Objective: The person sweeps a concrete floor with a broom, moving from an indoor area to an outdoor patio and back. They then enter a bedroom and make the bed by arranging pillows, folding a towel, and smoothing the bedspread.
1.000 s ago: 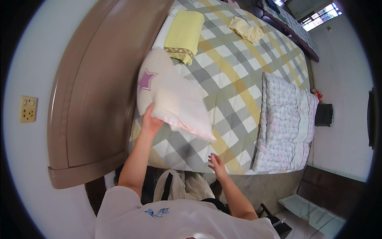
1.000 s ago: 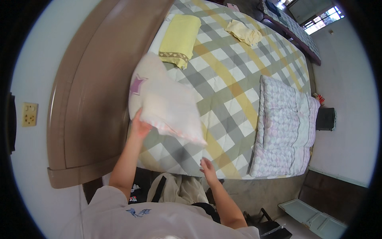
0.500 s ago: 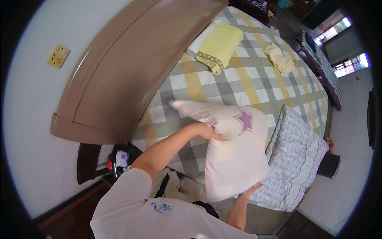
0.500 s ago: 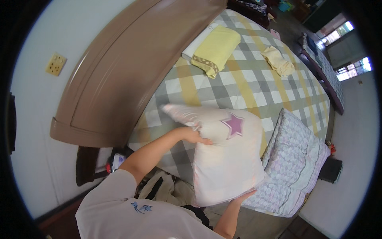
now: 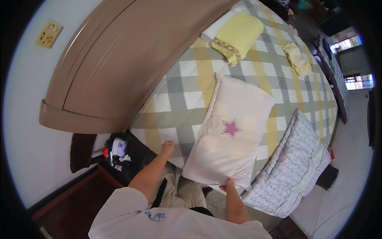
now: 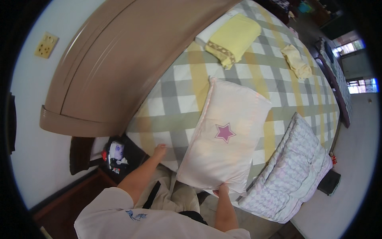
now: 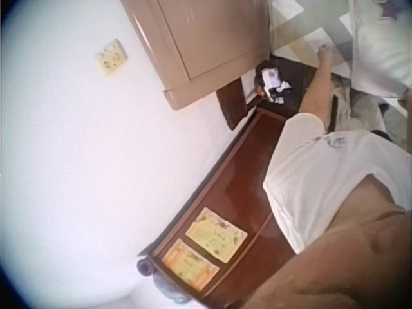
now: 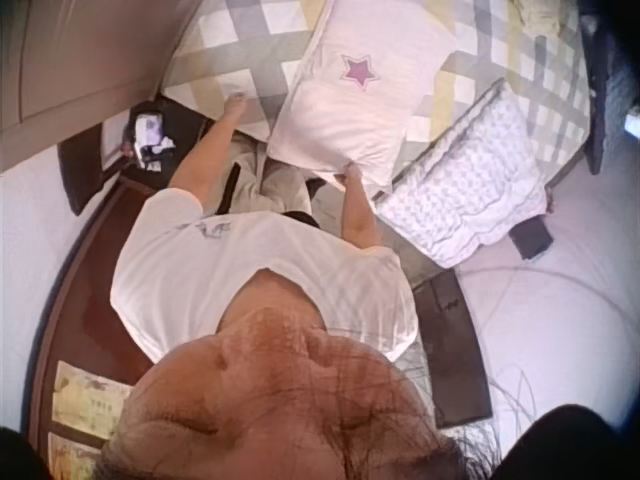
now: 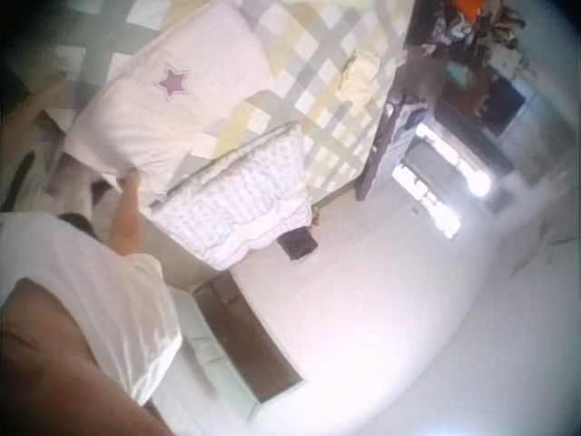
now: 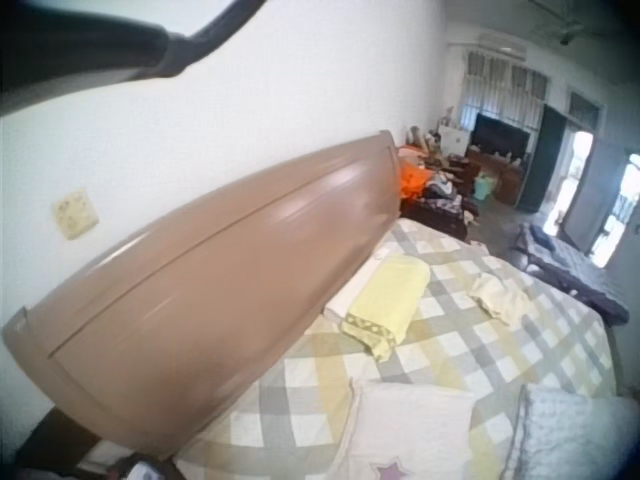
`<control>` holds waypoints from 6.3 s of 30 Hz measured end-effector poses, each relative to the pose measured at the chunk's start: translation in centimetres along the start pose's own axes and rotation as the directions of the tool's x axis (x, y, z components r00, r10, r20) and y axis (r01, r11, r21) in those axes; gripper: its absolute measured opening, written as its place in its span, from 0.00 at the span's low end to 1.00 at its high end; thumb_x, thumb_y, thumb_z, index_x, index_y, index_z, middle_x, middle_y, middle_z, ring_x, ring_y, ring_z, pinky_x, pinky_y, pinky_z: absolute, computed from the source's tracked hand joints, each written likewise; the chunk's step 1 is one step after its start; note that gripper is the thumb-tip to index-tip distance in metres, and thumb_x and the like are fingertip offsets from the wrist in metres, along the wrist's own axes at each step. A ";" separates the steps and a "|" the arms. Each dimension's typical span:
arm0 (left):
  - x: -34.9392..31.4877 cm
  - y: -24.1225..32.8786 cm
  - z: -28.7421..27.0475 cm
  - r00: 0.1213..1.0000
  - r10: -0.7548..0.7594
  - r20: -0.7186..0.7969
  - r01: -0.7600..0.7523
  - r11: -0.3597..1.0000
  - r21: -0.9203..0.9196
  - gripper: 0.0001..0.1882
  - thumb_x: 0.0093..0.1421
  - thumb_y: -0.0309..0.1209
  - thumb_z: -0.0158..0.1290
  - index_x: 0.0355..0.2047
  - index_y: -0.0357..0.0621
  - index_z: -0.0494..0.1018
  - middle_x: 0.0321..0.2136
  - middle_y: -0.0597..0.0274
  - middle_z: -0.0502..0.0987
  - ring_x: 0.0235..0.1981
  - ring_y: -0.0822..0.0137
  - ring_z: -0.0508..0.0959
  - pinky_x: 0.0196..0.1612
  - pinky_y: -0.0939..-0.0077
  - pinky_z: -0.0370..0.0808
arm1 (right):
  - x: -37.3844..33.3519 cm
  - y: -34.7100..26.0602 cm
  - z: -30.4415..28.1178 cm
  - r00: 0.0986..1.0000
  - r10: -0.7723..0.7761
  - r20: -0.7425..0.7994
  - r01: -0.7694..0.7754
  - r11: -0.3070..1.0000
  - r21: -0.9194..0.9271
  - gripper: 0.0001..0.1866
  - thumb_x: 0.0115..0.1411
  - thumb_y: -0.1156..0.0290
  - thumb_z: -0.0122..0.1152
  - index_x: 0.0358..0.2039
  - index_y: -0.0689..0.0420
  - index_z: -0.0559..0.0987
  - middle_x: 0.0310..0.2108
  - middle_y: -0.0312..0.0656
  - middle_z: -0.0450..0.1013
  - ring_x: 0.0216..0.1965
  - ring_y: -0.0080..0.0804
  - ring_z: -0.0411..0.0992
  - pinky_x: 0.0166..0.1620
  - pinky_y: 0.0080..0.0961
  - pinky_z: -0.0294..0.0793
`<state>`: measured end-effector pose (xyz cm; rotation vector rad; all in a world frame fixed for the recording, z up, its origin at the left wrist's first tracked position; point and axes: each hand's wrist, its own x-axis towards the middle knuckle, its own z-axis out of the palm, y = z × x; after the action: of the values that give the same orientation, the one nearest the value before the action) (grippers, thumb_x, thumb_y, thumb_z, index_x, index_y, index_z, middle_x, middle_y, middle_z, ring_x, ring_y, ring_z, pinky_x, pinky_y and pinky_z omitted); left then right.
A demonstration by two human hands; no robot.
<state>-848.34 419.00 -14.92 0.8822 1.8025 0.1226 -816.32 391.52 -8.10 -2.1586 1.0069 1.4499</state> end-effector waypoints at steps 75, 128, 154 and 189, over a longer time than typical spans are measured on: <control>9.5 22.5 -14.0 0.887 0.460 -0.040 -0.254 0.558 0.790 0.37 0.47 0.36 0.57 0.56 0.43 0.55 0.51 0.46 0.62 0.51 0.47 0.63 0.53 0.60 0.61 | -8.6 -25.8 23.5 0.597 -0.709 0.376 0.749 0.660 0.054 0.33 0.51 0.57 0.62 0.50 0.65 0.64 0.44 0.45 0.69 0.44 0.32 0.68 0.43 0.25 0.69; 6.7 18.1 -8.6 0.999 0.018 0.040 -0.002 0.931 -0.366 0.32 0.48 0.24 0.52 0.54 0.40 0.53 0.52 0.49 0.58 0.50 0.55 0.64 0.49 0.63 0.66 | -13.0 -13.9 24.8 0.441 -0.792 0.421 0.775 0.573 0.265 0.40 0.46 0.73 0.66 0.57 0.57 0.54 0.50 0.44 0.63 0.48 0.28 0.63 0.47 0.27 0.66; 1.1 23.8 -8.2 0.831 0.551 -0.073 -0.539 0.831 0.134 0.10 0.59 0.32 0.48 0.38 0.40 0.67 0.25 0.52 0.74 0.26 0.58 0.75 0.30 0.69 0.69 | -23.8 -42.2 29.9 -0.421 -0.902 0.100 0.821 -0.425 -0.382 0.12 0.48 0.76 0.56 0.35 0.60 0.72 0.29 0.48 0.66 0.31 0.44 0.67 0.34 0.36 0.67; 11.4 23.6 -11.7 0.866 0.490 -0.097 -0.427 0.827 0.365 0.10 0.59 0.31 0.47 0.38 0.39 0.68 0.31 0.55 0.73 0.31 0.62 0.74 0.35 0.71 0.69 | -24.2 -48.7 32.0 -0.401 -0.875 -0.273 0.891 -0.302 -0.340 0.24 0.48 0.74 0.57 0.48 0.61 0.66 0.49 0.50 0.61 0.53 0.45 0.56 0.55 0.39 0.53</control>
<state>-848.11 446.76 -7.58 1.5953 1.7735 0.2199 -807.54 453.90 -4.15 -2.0201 -0.9222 -0.0943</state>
